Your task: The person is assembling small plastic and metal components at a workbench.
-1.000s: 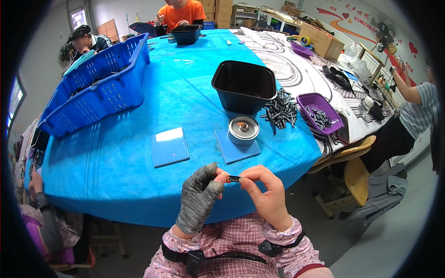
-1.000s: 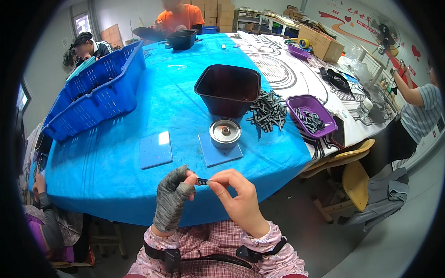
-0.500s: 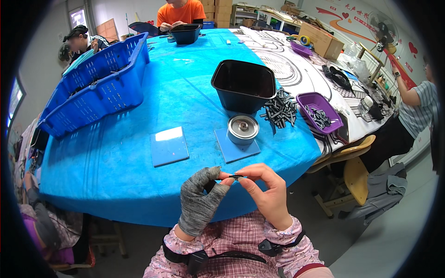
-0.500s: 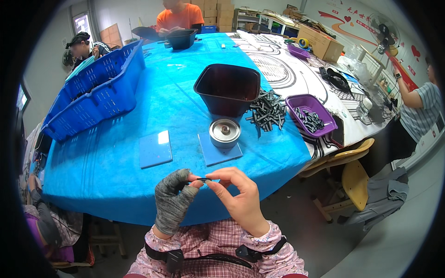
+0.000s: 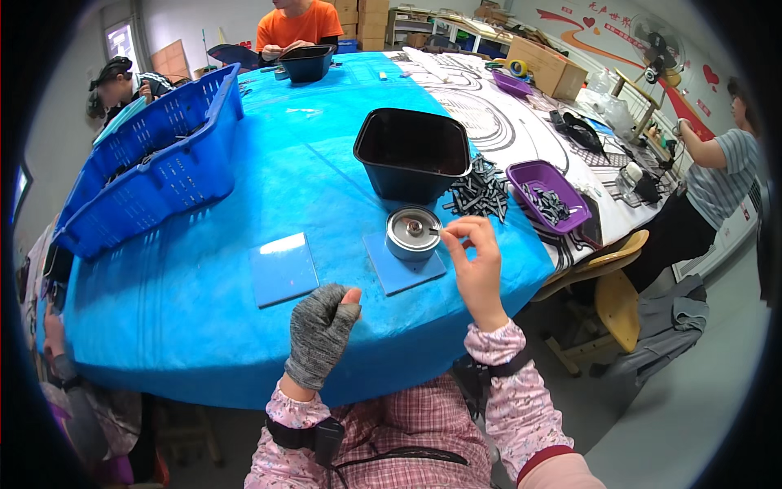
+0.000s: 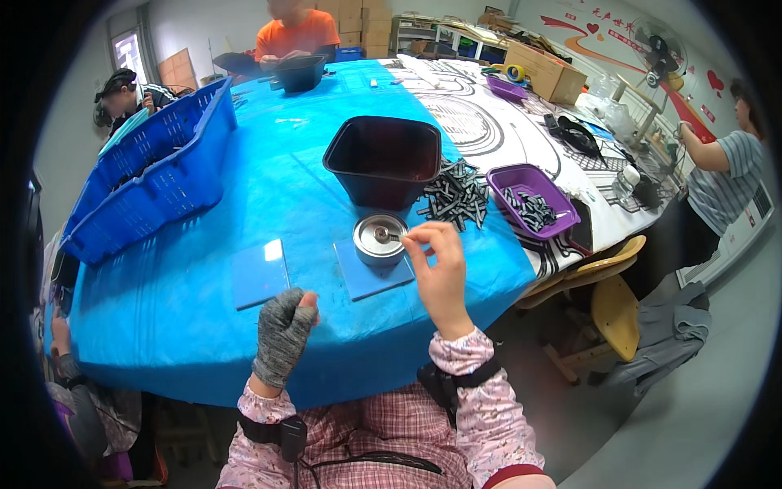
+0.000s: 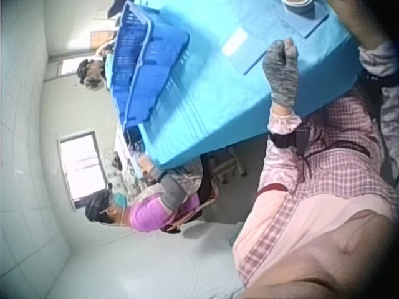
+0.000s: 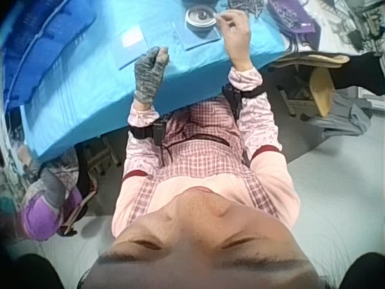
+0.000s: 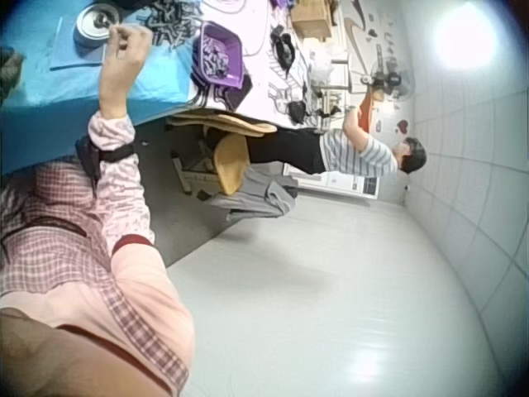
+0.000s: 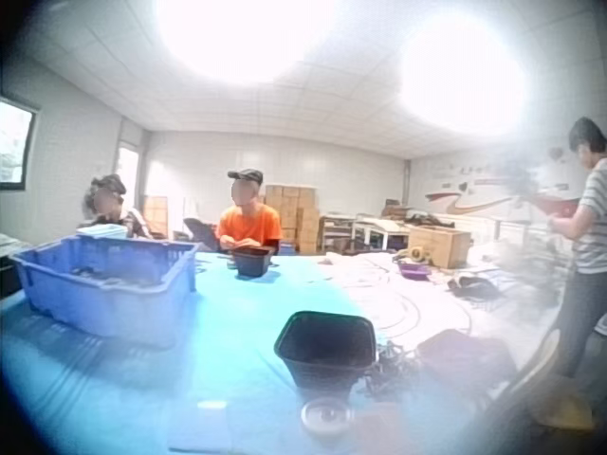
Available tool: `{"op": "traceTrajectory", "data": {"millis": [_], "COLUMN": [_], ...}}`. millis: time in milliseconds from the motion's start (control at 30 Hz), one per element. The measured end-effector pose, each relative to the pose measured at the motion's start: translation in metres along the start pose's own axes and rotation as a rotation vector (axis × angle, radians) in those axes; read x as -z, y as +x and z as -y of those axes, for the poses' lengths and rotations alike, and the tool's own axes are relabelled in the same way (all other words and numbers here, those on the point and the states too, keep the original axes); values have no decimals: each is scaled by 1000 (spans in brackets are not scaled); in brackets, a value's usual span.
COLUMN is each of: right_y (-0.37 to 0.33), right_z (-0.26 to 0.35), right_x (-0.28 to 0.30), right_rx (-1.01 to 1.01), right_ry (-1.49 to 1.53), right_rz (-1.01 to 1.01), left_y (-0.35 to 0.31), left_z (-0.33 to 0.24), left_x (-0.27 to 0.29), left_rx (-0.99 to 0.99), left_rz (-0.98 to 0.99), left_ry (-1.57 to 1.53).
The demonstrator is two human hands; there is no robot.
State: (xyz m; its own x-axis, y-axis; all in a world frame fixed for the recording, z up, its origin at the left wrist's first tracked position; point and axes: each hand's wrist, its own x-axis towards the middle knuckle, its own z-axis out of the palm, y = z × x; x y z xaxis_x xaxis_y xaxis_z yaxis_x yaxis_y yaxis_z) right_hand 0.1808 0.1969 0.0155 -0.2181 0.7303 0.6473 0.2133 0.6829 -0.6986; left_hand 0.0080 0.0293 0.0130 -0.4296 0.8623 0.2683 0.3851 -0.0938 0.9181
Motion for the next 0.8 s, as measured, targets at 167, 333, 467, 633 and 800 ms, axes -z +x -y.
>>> {"op": "traceTrajectory", "data": {"millis": [167, 333, 467, 633, 800], "right_y": [9, 8, 10, 11, 10], "right_z": [-16, -22, -21, -20, -18], "right_x": [-19, -23, -25, -25, -24], "right_rx": [68, 74, 49, 31, 30], "right_ry": [-15, -88, -78, -73, -70], "right_rz": [23, 20, 34, 47, 36], "left_y": [-7, -2, -1, 0, 0], "left_z": [9, 8, 10, 12, 11], "left_x": [5, 8, 13, 10, 11], "left_rx": [-51, 22, -30, -14, -21], "left_rz": [58, 97, 144, 114, 121], "left_ry": [53, -33, 14, -16, 10]}}
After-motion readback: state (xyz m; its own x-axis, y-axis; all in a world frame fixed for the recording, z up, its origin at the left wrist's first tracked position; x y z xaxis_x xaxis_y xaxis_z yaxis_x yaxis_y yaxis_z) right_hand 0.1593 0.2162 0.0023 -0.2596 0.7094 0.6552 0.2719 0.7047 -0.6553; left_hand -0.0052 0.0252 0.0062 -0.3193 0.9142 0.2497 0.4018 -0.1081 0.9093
